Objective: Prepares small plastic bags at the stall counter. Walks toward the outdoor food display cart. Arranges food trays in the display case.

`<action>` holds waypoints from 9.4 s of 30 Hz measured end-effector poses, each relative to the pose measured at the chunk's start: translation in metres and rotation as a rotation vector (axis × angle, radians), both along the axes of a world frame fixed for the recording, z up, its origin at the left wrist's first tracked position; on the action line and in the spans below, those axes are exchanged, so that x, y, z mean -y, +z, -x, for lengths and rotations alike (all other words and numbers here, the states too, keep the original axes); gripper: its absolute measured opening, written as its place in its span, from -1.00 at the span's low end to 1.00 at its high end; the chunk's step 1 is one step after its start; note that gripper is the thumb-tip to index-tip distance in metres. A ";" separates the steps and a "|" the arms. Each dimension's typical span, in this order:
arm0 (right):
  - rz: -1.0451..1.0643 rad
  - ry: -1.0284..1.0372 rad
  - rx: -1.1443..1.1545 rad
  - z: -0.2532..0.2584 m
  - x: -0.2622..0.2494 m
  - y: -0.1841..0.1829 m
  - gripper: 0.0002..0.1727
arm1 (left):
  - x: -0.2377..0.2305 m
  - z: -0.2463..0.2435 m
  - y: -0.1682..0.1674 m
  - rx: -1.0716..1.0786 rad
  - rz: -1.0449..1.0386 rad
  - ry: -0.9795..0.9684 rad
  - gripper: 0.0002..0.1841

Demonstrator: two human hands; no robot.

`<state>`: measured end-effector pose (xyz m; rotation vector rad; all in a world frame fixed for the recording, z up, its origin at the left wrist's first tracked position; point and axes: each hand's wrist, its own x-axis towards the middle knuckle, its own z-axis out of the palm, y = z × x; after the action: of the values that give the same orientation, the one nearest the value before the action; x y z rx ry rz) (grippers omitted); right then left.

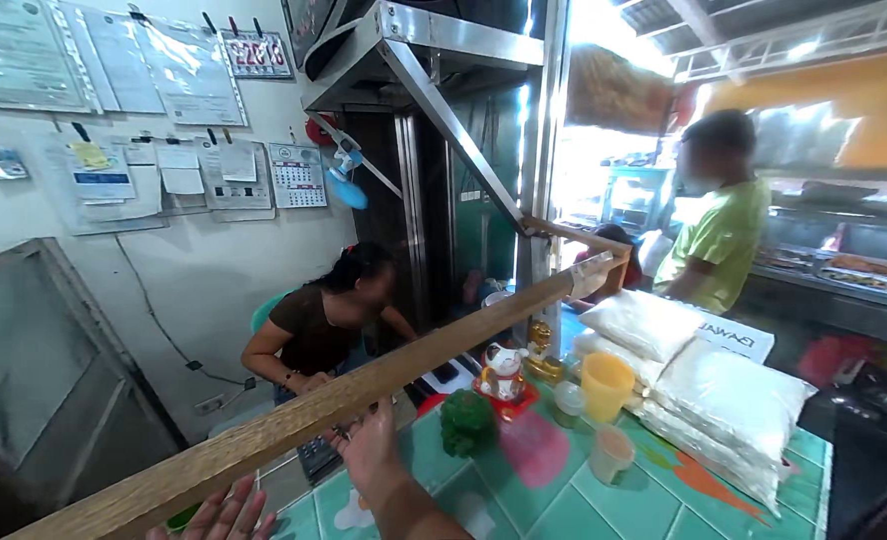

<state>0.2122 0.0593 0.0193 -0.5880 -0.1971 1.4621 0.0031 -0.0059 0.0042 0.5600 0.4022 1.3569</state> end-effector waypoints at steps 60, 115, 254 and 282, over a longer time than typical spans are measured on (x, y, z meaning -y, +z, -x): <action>0.040 -0.017 0.026 -0.001 -0.004 0.002 -0.19 | 0.001 -0.013 0.012 -0.004 0.155 0.156 -0.26; 0.030 -0.009 0.045 -0.003 -0.002 0.004 -0.19 | 0.001 -0.016 0.013 -0.004 0.167 0.173 -0.28; -0.473 -0.349 1.952 -0.442 0.220 0.125 -0.27 | 0.011 -0.445 0.108 -1.243 -0.932 -0.259 -0.28; -0.311 0.036 1.482 -0.445 0.197 0.151 0.33 | -0.001 -0.447 0.096 -0.922 -0.543 -0.446 -0.74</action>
<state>0.6569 -0.1376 0.1705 -1.3021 -1.5455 0.7297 0.4498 -0.0052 0.1003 1.6388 0.5976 0.6934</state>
